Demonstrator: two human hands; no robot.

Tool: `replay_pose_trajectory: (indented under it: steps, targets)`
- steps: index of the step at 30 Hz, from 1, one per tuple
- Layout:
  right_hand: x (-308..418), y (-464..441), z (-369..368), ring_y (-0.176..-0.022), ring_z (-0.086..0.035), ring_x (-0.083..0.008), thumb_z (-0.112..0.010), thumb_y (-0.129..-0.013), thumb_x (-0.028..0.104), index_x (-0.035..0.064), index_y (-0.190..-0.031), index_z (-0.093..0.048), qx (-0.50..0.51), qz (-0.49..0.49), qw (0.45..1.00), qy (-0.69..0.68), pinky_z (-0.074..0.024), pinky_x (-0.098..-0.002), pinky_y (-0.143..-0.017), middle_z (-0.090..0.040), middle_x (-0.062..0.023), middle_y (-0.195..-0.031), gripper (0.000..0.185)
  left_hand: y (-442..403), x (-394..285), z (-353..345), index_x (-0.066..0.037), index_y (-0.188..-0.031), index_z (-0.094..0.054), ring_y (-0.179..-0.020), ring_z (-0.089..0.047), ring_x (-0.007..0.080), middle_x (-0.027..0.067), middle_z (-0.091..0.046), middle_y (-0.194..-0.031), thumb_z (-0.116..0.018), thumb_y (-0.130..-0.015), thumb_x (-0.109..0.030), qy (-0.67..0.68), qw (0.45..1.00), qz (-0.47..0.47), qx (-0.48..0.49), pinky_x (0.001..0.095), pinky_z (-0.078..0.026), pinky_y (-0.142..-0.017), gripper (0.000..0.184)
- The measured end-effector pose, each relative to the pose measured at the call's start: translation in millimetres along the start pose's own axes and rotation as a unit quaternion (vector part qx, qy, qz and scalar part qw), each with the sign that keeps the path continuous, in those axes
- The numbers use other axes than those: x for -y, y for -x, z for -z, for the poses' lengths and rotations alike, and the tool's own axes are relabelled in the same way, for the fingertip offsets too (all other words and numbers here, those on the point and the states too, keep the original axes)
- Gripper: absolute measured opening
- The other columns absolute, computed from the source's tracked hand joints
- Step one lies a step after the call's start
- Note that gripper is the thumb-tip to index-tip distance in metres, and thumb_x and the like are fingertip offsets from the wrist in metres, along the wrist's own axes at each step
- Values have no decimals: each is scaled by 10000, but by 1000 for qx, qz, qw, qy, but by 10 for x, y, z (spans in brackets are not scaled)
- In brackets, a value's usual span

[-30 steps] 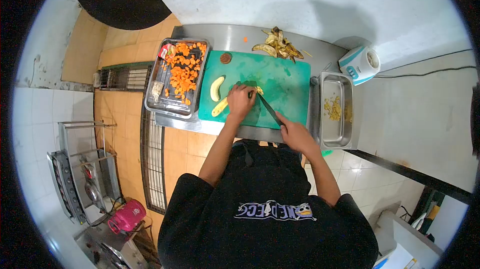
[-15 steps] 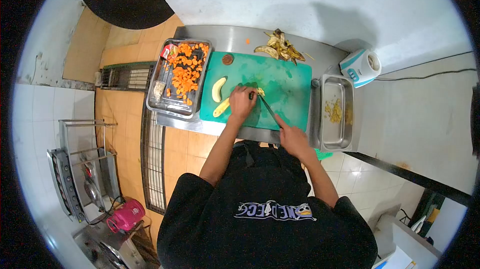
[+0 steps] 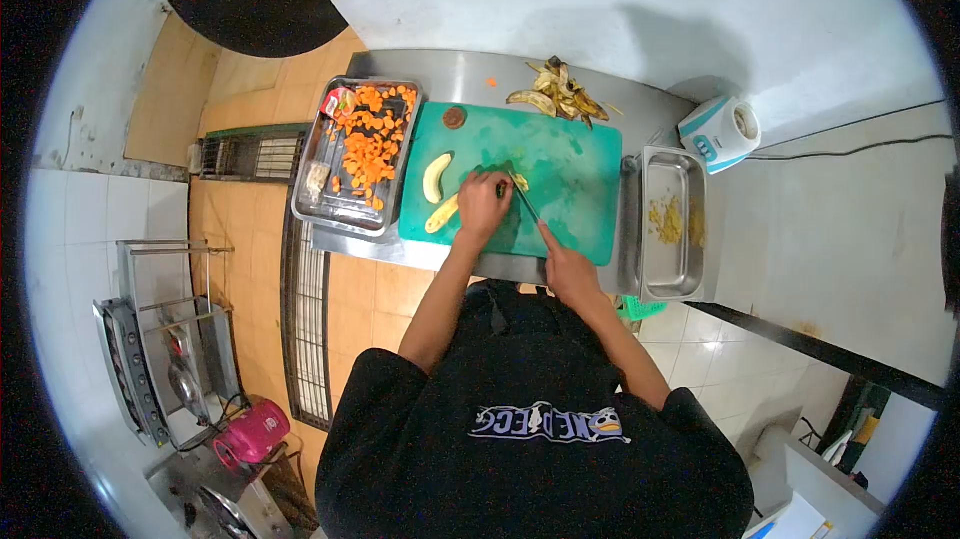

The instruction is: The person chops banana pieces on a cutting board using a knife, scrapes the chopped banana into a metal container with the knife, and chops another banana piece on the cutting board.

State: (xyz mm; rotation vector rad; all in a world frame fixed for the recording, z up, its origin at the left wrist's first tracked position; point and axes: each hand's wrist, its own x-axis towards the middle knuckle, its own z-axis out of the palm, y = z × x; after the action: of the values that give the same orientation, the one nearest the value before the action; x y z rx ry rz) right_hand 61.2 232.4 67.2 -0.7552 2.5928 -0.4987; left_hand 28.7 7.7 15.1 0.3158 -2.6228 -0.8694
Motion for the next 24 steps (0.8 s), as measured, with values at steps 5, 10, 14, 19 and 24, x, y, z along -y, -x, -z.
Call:
replay_pose_trajectory:
  steps: [5, 10, 14, 19, 24]
  targets:
    - [181, 119, 625, -755, -678, -471, -508, -1017, 190, 231, -1592, -367, 98, -54, 994, 2, -522, -599, -736, -677, -277, -785, 594, -21, -40, 11, -106, -882, -755, -876, -655, 326, 90, -733, -867, -755, -822, -169, -5, 1000, 14, 22, 449, -536, -786, 87]
    - [199, -128, 433, -720, -687, -471, -509, -1003, 190, 204, -1598, -331, 27, -34, 999, -18, -543, -613, -687, -700, -263, -809, 621, 11, -8, -11, -96, -886, -757, -883, -655, 322, 97, -733, -874, -764, -803, -152, -4, 1000, 4, 9, 452, -534, -788, 100]
    - [161, -125, 224, -732, -689, -472, -512, -1000, 184, 228, -1607, -312, 46, -36, 998, -11, -543, -609, -693, -698, -274, -823, 641, -8, -12, 30, -88, -884, -755, -858, -654, 328, 104, -731, -871, -771, -788, -133, 19, 1000, 2, 6, 450, -533, -789, 108]
    - [132, 151, 645, -735, -654, -481, -497, -1019, 178, 233, -1595, -356, 93, -43, 995, -16, -517, -586, -738, -661, -267, -759, 596, -14, -2, 4, -83, -884, -755, -835, -654, 335, 112, -730, -870, -770, -788, -137, 18, 1000, -3, 11, 450, -533, -784, 111]
    - [140, 55, 532, -725, -670, -475, -511, -1006, 175, 224, -1597, -346, 41, -36, 998, -31, -531, -600, -716, -678, -271, -779, 615, -7, 13, -41, -84, -866, -761, -842, -650, 332, 115, -718, -877, -775, -787, -162, -5, 1000, 8, 23, 451, -534, -775, 112]
